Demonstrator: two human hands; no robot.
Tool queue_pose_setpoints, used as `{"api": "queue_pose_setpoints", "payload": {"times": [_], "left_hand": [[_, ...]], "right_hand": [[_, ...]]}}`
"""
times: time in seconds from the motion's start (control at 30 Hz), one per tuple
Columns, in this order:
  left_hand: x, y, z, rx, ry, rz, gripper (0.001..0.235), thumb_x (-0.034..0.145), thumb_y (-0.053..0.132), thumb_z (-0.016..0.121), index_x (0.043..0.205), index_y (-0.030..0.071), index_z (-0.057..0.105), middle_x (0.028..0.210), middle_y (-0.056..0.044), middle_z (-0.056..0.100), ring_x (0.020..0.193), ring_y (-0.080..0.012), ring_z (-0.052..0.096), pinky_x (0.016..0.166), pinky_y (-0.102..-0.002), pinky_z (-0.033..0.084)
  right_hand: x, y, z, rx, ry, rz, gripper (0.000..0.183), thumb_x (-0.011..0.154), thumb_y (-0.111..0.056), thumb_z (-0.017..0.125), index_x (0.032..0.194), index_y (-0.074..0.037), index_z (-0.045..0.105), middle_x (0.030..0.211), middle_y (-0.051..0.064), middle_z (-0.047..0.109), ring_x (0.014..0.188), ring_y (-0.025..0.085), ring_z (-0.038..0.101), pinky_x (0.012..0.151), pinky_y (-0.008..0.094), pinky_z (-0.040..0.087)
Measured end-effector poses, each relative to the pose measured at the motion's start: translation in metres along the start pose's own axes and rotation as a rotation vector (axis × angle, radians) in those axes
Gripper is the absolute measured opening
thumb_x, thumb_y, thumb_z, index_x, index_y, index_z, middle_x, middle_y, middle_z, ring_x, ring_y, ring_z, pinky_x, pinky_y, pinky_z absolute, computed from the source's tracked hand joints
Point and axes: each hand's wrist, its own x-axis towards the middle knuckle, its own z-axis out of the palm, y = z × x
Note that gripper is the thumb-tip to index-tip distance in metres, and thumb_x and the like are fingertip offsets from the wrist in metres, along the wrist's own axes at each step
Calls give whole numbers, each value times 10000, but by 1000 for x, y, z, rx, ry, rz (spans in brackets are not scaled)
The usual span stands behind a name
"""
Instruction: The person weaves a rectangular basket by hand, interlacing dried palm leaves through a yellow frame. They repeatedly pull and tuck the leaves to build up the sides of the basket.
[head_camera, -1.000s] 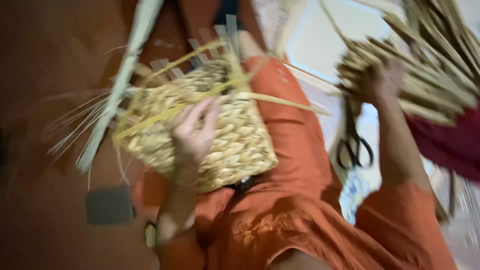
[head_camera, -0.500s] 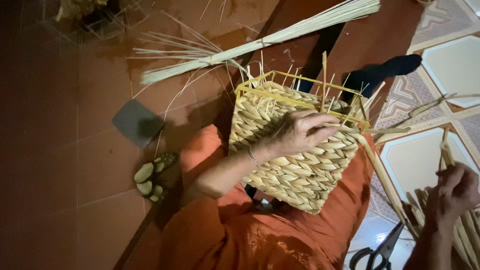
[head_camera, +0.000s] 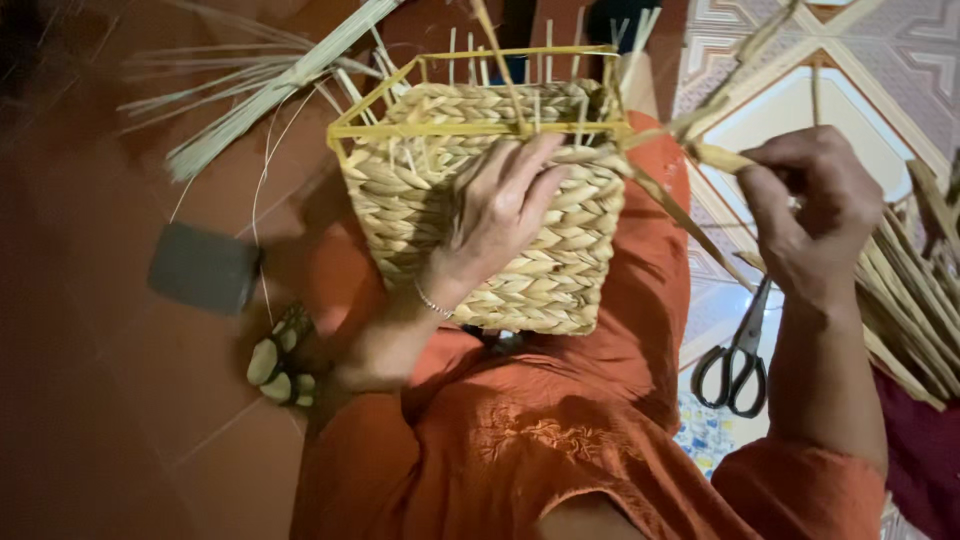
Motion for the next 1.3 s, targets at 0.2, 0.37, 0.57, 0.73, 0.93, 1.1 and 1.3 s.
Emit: {"api": "queue_pose_setpoints", "payload": {"times": [0.2, 0.37, 0.57, 0.73, 0.93, 1.1, 1.3], "left_hand": [[7, 18, -12, 332, 49, 44, 337, 940, 143, 860, 1205, 51, 673, 1024, -118, 635, 949, -232, 606, 744, -318, 520], [47, 25, -11, 324, 43, 312, 421, 812, 177, 854, 1166, 8, 700, 1126, -131, 641, 1074, -257, 607, 895, -441, 498], [107, 0, -16, 100, -722, 9, 322, 857, 305, 832, 1047, 51, 776, 975, -85, 711, 967, -220, 664, 1002, -524, 480], [131, 1, -11, -9, -1027, -349, 176, 804, 273, 797, 894, 122, 788, 823, -71, 729, 801, -203, 688, 880, -420, 571], [124, -12, -1, -72, -975, -298, 212, 761, 245, 843, 892, 87, 789, 853, -66, 736, 826, -177, 689, 826, -364, 533], [118, -18, -7, -230, -868, -249, 390, 742, 264, 860, 1043, 64, 713, 893, -47, 725, 832, -164, 709, 759, -352, 585], [118, -22, -3, -199, -979, -270, 316, 745, 274, 851, 979, 87, 750, 921, -41, 728, 793, -166, 698, 735, -349, 559]], "right_hand": [[9, -3, -2, -93, -94, -91, 79, 1028, -3, 754, 1086, 18, 704, 985, 86, 679, 935, 147, 642, 802, 274, 552], [33, 4, 8, -330, -55, -329, 137, 1026, -69, 864, 1027, -40, 730, 957, 74, 682, 874, 187, 607, 727, 320, 497], [46, 10, 20, -328, -161, -280, 141, 999, -149, 888, 1007, -101, 755, 964, 17, 673, 918, 172, 569, 752, 329, 497], [44, 9, 30, -78, -241, -154, 116, 1000, -138, 824, 988, -74, 728, 965, 30, 638, 934, 140, 609, 786, 313, 559], [42, 26, 52, 81, -280, -21, 98, 1006, -156, 781, 995, -75, 728, 921, 36, 624, 834, 133, 607, 706, 288, 535], [34, 29, 62, 382, -349, 165, 111, 1034, -179, 700, 1089, -90, 665, 984, 2, 617, 846, 63, 610, 721, 232, 545], [38, 23, 61, 497, -373, 79, 128, 1013, -143, 704, 1126, -92, 735, 1091, 41, 639, 925, 87, 594, 769, 236, 500]]}}
